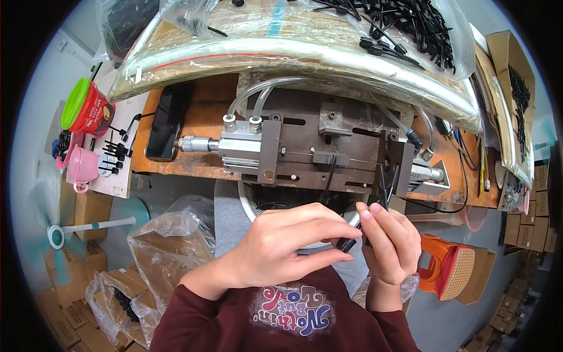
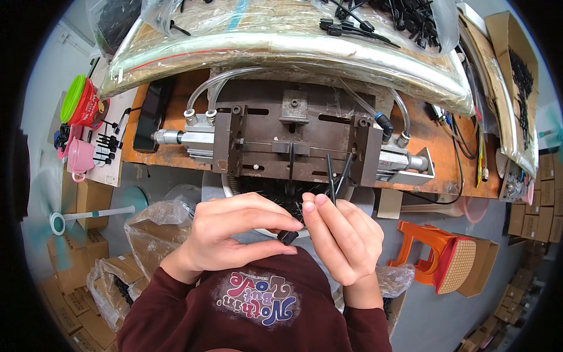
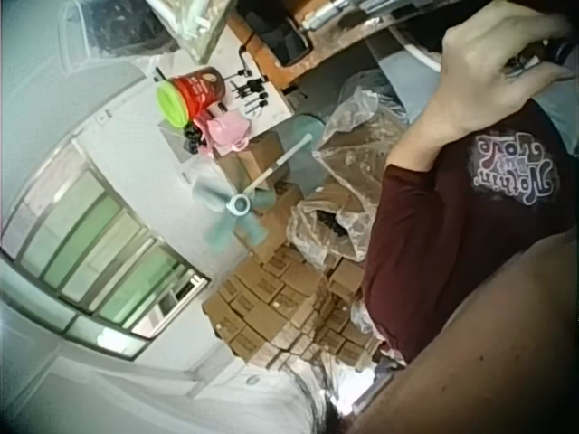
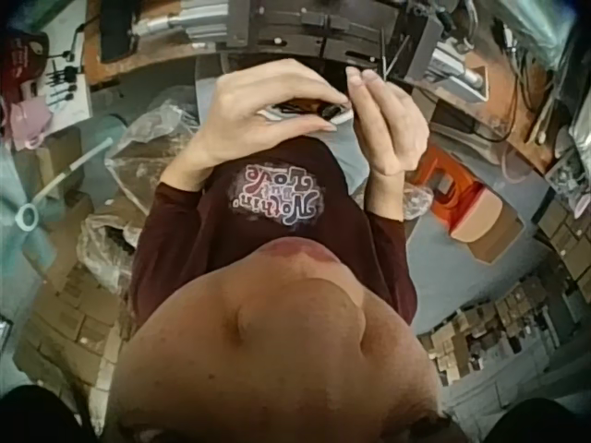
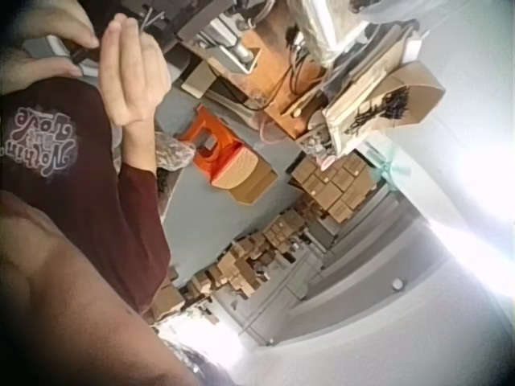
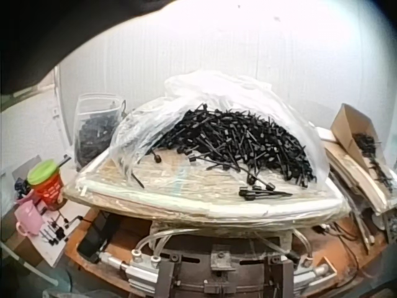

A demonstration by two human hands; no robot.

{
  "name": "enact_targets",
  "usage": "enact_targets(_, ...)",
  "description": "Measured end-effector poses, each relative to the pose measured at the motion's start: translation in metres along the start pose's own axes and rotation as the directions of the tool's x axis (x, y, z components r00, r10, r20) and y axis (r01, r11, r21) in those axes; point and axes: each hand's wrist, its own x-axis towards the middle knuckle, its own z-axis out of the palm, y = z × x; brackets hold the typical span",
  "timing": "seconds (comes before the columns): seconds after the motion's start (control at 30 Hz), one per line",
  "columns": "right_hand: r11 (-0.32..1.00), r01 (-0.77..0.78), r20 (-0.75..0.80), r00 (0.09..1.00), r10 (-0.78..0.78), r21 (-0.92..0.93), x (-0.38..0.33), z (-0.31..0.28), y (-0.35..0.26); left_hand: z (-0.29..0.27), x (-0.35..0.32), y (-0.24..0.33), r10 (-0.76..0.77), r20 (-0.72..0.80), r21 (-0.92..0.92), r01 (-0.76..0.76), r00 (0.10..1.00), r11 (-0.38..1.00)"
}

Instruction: The recorder is assembling small black cable components using a mechanical press.

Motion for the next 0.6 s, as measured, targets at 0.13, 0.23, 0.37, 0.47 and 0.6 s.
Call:
enact_targets(0.13, 0.995, -0.093, -0.009, 0.996, 0.093, 0.023, 0.002, 0.003, 0.001, -0.003, -0.004, -0.004, 0.035, -0.043, 0.128, -0.029, 0.998, 0.991)
enact_targets(0.23, 0.975, -0.208, -0.114, 0.970, 0.216, 0.075, -0.003, 0.004, 0.000, -0.003, -0.005, -0.008, -0.008, -0.045, 0.407, 0.026, 0.999, 0.913)
enact_targets(0.37, 0.967, -0.213, -0.099, 0.969, 0.228, 0.139, -0.004, 0.002, 0.000, 0.009, -0.004, -0.027, 0.080, -0.066, 0.578, -0.027, 0.995, 0.815)
enact_targets(0.47, 0.967, -0.218, -0.077, 0.970, 0.229, 0.130, -0.005, 0.000, 0.002, 0.014, -0.004, -0.038, 0.119, -0.032, 0.648, -0.071, 0.992, 0.758)
enact_targets(0.6, 0.962, -0.219, -0.069, 0.970, 0.232, 0.162, -0.007, -0.004, 0.006, 0.021, -0.006, -0.044, 0.099, 0.011, 0.723, -0.077, 0.995, 0.687)
